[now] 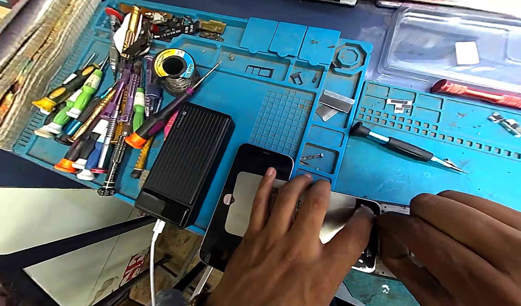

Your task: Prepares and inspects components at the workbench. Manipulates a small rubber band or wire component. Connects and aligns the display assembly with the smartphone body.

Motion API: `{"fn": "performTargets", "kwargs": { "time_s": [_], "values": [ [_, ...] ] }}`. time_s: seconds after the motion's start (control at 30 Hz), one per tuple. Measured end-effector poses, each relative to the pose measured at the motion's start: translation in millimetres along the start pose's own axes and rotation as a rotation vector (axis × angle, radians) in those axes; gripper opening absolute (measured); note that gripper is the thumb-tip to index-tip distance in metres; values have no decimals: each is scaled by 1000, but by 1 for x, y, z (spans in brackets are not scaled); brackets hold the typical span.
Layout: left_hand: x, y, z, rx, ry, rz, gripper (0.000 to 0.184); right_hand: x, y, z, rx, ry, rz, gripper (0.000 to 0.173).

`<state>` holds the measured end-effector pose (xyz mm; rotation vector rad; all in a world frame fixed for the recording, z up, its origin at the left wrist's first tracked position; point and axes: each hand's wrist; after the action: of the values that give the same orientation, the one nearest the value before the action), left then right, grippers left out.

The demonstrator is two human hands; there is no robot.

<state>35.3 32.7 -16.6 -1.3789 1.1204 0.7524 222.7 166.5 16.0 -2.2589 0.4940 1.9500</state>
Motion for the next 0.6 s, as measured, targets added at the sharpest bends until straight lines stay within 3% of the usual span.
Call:
{"fn": "performTargets", "kwargs": {
  "time_s": [0.6],
  "values": [
    [2,0,0,0,-20,-7,44,1,-1,-10,61,3,108,20]
  ]
}}
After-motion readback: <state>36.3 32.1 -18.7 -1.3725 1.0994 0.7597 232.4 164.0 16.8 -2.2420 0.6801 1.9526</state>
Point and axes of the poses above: each hand's wrist, its own z-axis towards the middle knuckle, its own x-axis out of the palm, y = z × x, and after that the axes turned 15 degrees about y, right-handed
